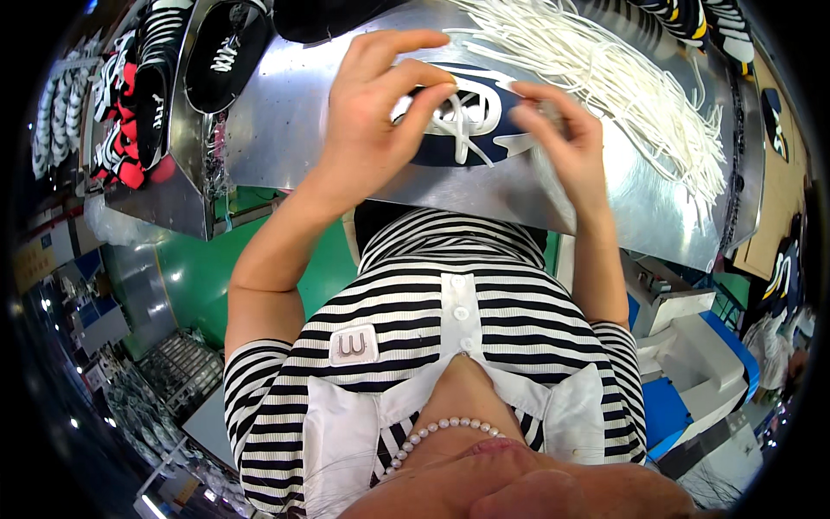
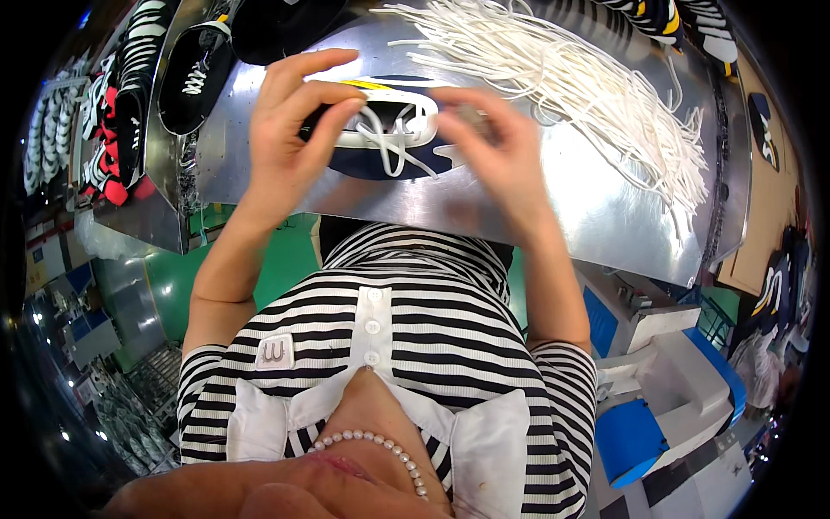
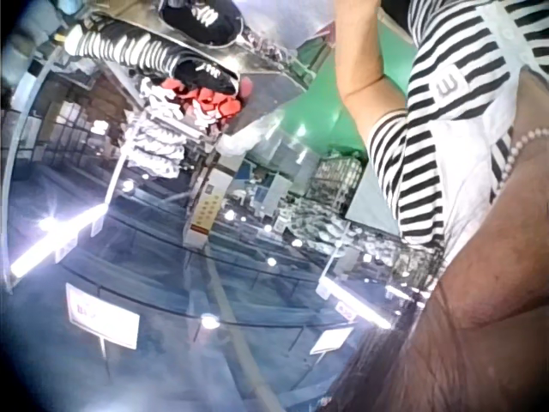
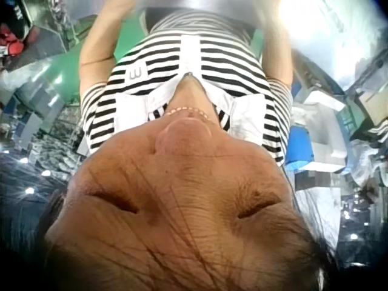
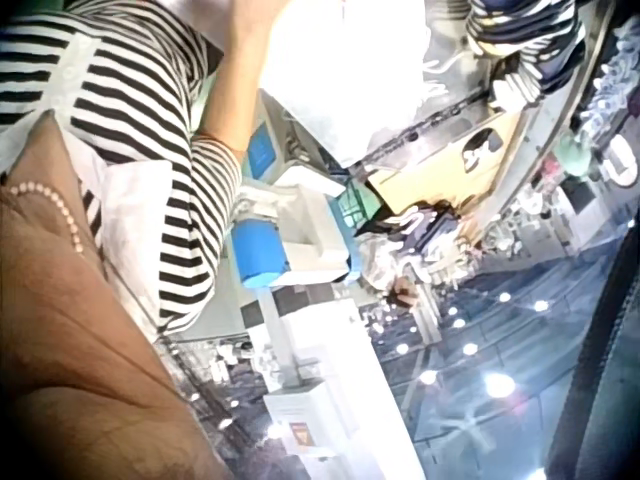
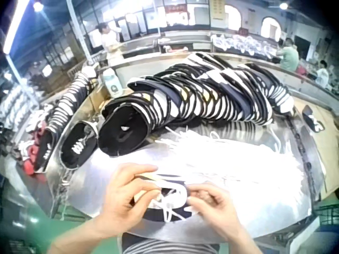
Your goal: The person laces shoe uppers by threading cords through the eyelets using a small hook tool and by hand.
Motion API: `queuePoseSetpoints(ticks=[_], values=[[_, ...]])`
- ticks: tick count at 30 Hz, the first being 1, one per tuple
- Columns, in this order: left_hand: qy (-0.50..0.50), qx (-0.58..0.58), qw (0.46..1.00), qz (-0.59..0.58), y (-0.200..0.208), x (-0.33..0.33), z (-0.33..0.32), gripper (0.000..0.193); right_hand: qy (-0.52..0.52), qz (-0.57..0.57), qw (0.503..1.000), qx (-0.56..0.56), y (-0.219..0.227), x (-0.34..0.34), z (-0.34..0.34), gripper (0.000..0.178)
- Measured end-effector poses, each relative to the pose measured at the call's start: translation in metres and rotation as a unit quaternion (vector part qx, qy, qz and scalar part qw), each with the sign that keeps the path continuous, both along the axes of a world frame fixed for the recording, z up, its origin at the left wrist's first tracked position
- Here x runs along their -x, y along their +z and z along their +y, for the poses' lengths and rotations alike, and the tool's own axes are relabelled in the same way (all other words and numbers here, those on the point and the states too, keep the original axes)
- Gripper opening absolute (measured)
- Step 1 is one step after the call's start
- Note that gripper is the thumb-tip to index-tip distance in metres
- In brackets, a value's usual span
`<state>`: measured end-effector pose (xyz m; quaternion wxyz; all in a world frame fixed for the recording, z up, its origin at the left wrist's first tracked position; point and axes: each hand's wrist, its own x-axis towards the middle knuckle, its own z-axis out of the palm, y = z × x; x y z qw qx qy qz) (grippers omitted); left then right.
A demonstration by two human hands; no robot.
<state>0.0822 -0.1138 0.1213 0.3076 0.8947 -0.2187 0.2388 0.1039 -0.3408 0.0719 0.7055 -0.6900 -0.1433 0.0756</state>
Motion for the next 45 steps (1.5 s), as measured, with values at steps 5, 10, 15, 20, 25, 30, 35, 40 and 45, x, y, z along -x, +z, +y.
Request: queuePoseSetpoints(ticks=[5, 10, 15, 20, 25, 30, 35, 40, 45], values=[[0.003, 0.044, 0.998, 0.039, -0.015, -0.003, -0.010, 0.008, 0.056, 0.078, 0.994, -0.042, -0.015, -0.002, 0.037, 0.018], [0.060, -0.016, 0.980, 0.189, -0.024, 0.022, 0.026, 0.018, -0.008, 0.146, 0.987, -0.063, -0.039, -0.012, 0.042, 0.026], [0.145, 0.312, 0.703, 0.622, -0.035, -0.005, 0.028, 0.046, -0.003, 0.114, 0.992, 0.061, -0.038, -0.008, 0.051, 0.035], [0.073, 0.390, 0.686, 0.610, -0.059, -0.022, 0.003, 0.045, -0.035, 0.103, 0.986, 0.128, -0.038, -0.007, 0.046, 0.041], [0.142, 0.399, 0.753, 0.503, -0.059, -0.003, -0.014, 0.030, -0.011, 0.090, 0.986, 0.137, -0.033, -0.003, 0.040, 0.043], [0.130, 0.374, 0.818, 0.416, -0.063, 0.006, -0.020, 0.023, 0.024, 0.012, 0.985, 0.172, -0.029, -0.001, 0.034, 0.039], [0.114, 0.391, 0.817, 0.408, -0.065, 0.003, -0.021, 0.023, -0.013, 0.002, 0.987, 0.158, -0.023, 0.006, 0.019, 0.027], [0.127, 0.387, 0.817, 0.408, -0.062, 0.003, -0.024, 0.024, 0.020, -0.049, 0.982, 0.183, -0.026, -0.001, 0.012, 0.016], [0.124, 0.355, 0.824, 0.425, -0.061, 0.005, -0.022, 0.022, 0.041, -0.064, 0.966, 0.248, -0.021, -0.008, 0.012, 0.015]])
